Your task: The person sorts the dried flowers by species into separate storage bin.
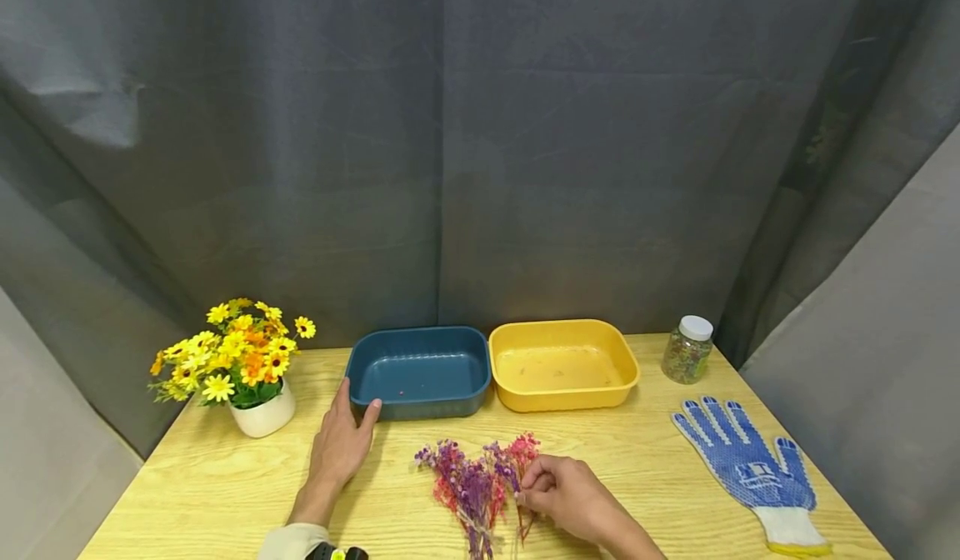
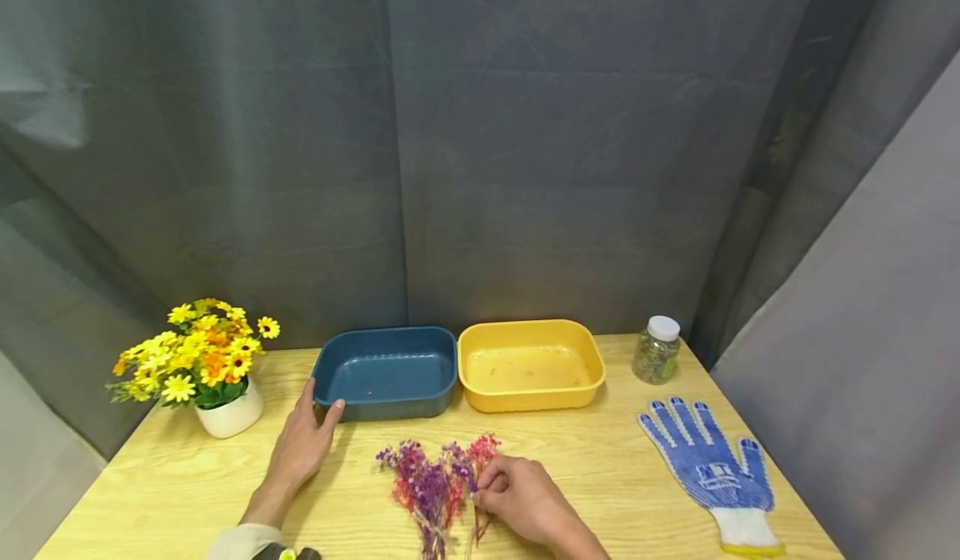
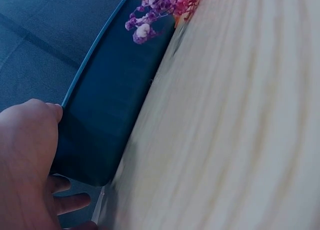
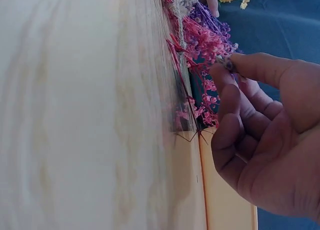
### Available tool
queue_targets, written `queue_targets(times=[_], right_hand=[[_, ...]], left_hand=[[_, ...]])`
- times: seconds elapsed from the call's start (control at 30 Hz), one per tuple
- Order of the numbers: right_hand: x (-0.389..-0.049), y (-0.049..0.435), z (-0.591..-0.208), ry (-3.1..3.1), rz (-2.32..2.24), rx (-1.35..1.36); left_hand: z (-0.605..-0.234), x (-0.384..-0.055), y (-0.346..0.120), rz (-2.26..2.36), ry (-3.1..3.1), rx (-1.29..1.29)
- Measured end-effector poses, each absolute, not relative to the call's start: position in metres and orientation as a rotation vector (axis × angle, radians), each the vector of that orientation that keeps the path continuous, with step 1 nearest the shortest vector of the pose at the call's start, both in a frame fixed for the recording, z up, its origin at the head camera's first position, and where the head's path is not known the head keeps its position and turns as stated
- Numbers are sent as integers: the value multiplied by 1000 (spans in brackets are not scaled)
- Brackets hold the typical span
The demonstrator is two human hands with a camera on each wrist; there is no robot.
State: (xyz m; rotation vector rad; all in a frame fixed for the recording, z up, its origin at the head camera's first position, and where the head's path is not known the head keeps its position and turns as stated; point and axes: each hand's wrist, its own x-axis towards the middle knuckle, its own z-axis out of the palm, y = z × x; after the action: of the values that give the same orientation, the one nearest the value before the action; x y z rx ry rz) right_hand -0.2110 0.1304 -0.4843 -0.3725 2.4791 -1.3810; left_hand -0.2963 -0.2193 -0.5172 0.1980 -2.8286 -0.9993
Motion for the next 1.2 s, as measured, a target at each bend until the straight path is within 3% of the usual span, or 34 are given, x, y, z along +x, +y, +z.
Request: queue_targets(times=[0.67,1.2], right_hand=[[-212,129,-482,2411,-1609,-186],[-215,131,-485,2335,-1644,-252]], left_hand=[[-518,-297,-220,-971,-2830,203],[-516,-295,-218,-976,-2818,194]])
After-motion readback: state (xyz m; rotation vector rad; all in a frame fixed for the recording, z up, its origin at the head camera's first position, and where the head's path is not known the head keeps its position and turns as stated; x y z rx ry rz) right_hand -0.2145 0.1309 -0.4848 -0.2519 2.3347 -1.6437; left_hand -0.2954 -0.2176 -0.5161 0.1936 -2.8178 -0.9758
